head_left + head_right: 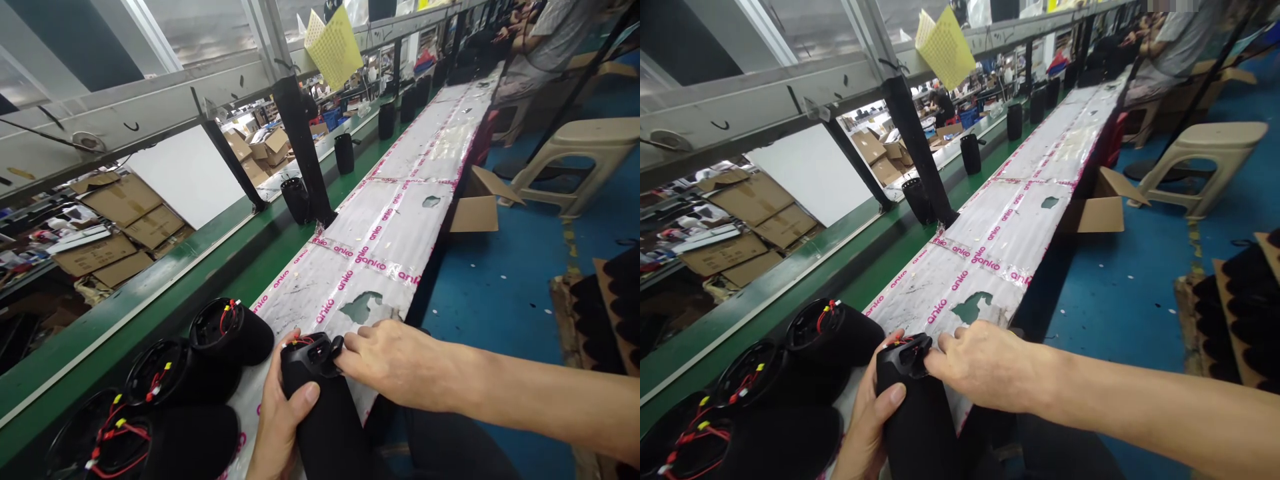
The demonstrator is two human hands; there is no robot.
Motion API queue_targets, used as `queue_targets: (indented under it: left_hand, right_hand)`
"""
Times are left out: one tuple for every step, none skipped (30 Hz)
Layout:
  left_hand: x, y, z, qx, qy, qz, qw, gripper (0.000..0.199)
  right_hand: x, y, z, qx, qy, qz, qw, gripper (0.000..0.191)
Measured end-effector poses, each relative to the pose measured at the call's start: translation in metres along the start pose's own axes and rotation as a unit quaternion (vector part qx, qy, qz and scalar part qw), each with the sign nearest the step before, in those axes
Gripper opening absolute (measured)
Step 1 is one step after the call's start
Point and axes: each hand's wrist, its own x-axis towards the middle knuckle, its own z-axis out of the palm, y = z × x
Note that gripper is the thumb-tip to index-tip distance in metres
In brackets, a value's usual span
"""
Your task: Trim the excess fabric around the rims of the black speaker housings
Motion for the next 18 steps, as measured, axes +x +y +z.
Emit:
queue_targets:
  left_hand:
    - [0.0, 0.0, 0.0, 0.005, 0.001, 0.003, 1.0, 0.089]
    - [0.0, 0.0, 0.0, 0.009, 0.0, 0.003, 1.0, 0.09]
    - [0.0, 0.0, 0.0, 0.011, -0.003, 0.002, 1.0, 0.09]
    - [0.0, 0.0, 0.0, 0.01, -0.008, -0.001, 1.0, 0.09]
    - [0.0, 0.0, -0.001, 0.009, -0.013, -0.004, 1.0, 0.091]
    - [0.0, 0.0, -0.002, 0.008, -0.019, -0.008, 1.0, 0.092]
    - [0.0, 0.0, -0.002, 0.007, -0.023, -0.011, 1.0, 0.092]
    - [0.0, -0.001, -0.003, 0.008, -0.026, -0.012, 1.0, 0.092]
    - [0.0, -0.001, -0.004, 0.012, -0.028, -0.012, 0.999, 0.092]
    - [0.0, -0.001, -0.005, 0.02, -0.029, -0.008, 0.999, 0.09]
    - [-0.001, -0.002, -0.005, 0.031, -0.028, -0.001, 0.999, 0.089]
    - [-0.001, -0.002, -0.005, 0.043, -0.025, 0.005, 0.999, 0.087]
    - [-0.002, -0.002, -0.005, 0.055, -0.021, 0.011, 0.998, 0.087]
    - [-0.002, -0.002, -0.005, 0.065, -0.018, 0.014, 0.998, 0.087]
    - [-0.003, -0.002, -0.005, 0.071, -0.015, 0.015, 0.997, 0.088]
    - [-0.003, -0.002, -0.004, 0.073, -0.014, 0.014, 0.997, 0.089]
    - [-0.003, -0.002, -0.004, 0.074, -0.015, 0.014, 0.997, 0.089]
    - [-0.003, -0.001, -0.003, 0.078, -0.014, 0.017, 0.997, 0.089]
  right_hand:
    - [0.0, 0.0, 0.0, -0.002, 0.0, 0.0, 1.0, 0.021]
    - [0.0, 0.0, -0.001, -0.003, 0.0, -0.001, 1.0, 0.021]
    - [0.0, 0.0, -0.001, -0.002, 0.0, -0.002, 1.0, 0.021]
    - [0.0, 0.001, -0.001, 0.0, -0.002, -0.004, 1.0, 0.021]
    - [0.0, 0.001, -0.001, 0.001, -0.005, -0.004, 1.0, 0.02]
    - [0.0, 0.002, -0.001, 0.002, -0.009, -0.005, 1.0, 0.02]
    - [0.0, 0.003, -0.002, 0.001, -0.012, -0.008, 1.0, 0.02]
    - [0.001, 0.004, -0.002, 0.0, -0.016, -0.011, 1.0, 0.02]
    - [0.001, 0.004, -0.003, -0.002, -0.019, -0.015, 1.0, 0.02]
    - [0.001, 0.004, -0.005, -0.005, -0.023, -0.019, 1.0, 0.02]
    - [0.002, 0.004, -0.007, -0.008, -0.029, -0.023, 0.999, 0.02]
    - [0.002, 0.004, -0.01, -0.01, -0.036, -0.025, 0.999, 0.019]
    - [0.002, 0.004, -0.012, -0.013, -0.044, -0.025, 0.999, 0.019]
    - [0.003, 0.003, -0.015, -0.013, -0.053, -0.025, 0.998, 0.019]
    - [0.003, 0.002, -0.018, -0.012, -0.059, -0.023, 0.998, 0.019]
    - [0.004, 0.001, -0.02, -0.01, -0.066, -0.02, 0.998, 0.018]
    - [0.004, 0.0, -0.022, -0.006, -0.07, -0.018, 0.997, 0.018]
    - [0.005, 0.0, -0.023, -0.003, -0.072, -0.014, 0.997, 0.017]
